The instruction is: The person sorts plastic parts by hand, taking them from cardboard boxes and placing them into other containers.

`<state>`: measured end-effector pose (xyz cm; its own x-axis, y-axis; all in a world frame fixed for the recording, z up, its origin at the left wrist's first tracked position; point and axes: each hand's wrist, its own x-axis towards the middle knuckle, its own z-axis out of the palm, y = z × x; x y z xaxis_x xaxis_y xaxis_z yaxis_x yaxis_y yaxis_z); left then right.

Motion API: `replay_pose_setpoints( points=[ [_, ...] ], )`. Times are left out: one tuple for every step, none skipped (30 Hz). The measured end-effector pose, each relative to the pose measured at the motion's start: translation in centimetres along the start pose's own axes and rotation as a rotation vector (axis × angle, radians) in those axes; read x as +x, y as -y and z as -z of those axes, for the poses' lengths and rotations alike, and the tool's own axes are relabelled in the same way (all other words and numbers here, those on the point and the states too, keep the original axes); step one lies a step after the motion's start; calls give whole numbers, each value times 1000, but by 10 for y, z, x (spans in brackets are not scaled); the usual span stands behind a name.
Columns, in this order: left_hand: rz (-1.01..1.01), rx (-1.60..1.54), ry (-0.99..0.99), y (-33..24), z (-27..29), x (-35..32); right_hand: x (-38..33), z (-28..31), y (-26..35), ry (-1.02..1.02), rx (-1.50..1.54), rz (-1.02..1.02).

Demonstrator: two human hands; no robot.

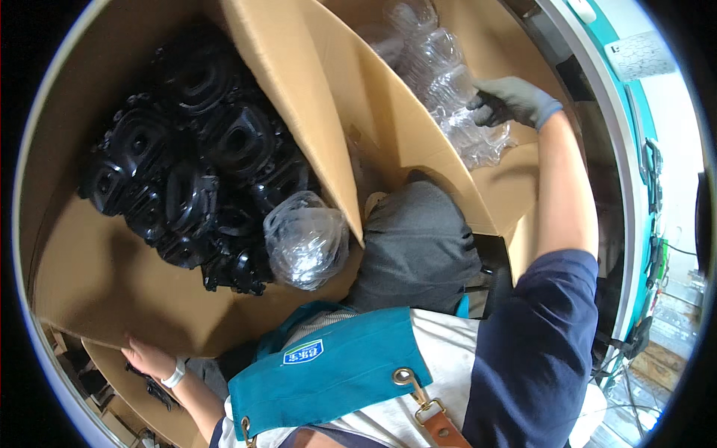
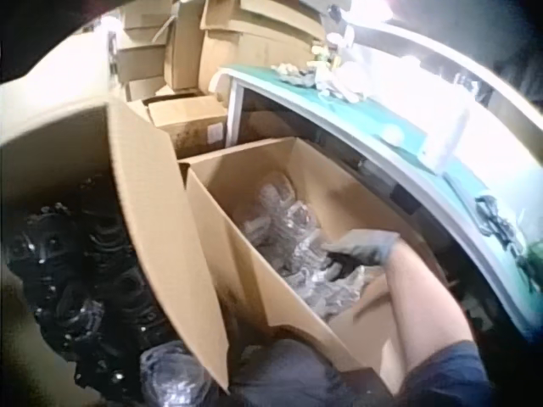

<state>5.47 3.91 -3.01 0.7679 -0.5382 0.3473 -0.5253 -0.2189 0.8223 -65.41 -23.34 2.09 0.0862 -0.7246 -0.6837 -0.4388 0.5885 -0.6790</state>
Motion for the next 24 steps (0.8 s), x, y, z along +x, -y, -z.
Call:
replay_pose_setpoints(
  points=[
    [-20, -1, 12, -1, 2, 5, 32, 34, -37, 2, -61, -199],
    [-52, 187, 3, 0, 7, 6, 59, 56, -63, 14, -127, -397],
    [-97, 231, -11, 5, 15, 8, 69, 43, -63, -65, -308, -463],
    [-145, 275, -25, 7, 21, 9, 77, 28, -65, -144, -490, -524],
    [-97, 313, -50, 7, 21, 8, 88, 20, -82, -237, -503, -357],
    [-54, 345, -73, 4, 15, 7, 117, 23, -107, -241, -489, -363],
    [-9, 362, -56, 0, 15, 8, 152, 27, -137, -378, -615, -271],
    [-70, 454, -65, 0, 21, 7, 177, 28, -156, -503, -740, -169],
    [-87, 466, -63, -2, 25, 6, 183, 17, -154, -492, -722, -171],
    [-74, 420, -103, -5, 29, 3, 190, 1, -151, -390, -737, -145],
    [-62, 365, -144, -7, 31, 3, 193, -15, -145, -295, -749, -114],
    [-45, 322, -168, -16, 42, 1, 188, -31, -153, -282, -731, -128],
    [-82, 371, -156, -25, 52, -1, 182, -46, -163, -373, -640, -141],
    [-99, 372, -153, -31, 57, -3, 182, -54, -171, -474, -548, -142],
    [-163, 604, -132, -36, 62, -3, 185, -68, -185, -626, -573, -97],
    [-227, 833, -111, -39, 62, 0, 182, -73, -199, -625, -561, -105],
    [-137, 667, -176, -39, 60, 3, 172, -84, -203, -636, -646, -77],
    [-151, 676, -185, -20, 90, 19, 165, -95, -206, -641, -729, -39],
    [-448, 1102, -104, 8, 136, 46, 164, -106, -212, -633, -715, -33],
    [-740, 1515, 2, 28, 162, 61, 163, -118, -219, -642, -773, 31],
    [-746, 1501, 16, 31, 152, 62, 157, -124, -228, -661, -836, 76],
    [-606, 1439, 12, 24, 137, 57, 153, -128, -235, -678, -895, 122],
    [-462, 1381, 1, 17, 126, 52, 149, -131, -228, -558, -726, 114],
    [-463, 1385, -9, 23, 138, 57, 159, -137, -223, -556, -720, 122]
  ],
)
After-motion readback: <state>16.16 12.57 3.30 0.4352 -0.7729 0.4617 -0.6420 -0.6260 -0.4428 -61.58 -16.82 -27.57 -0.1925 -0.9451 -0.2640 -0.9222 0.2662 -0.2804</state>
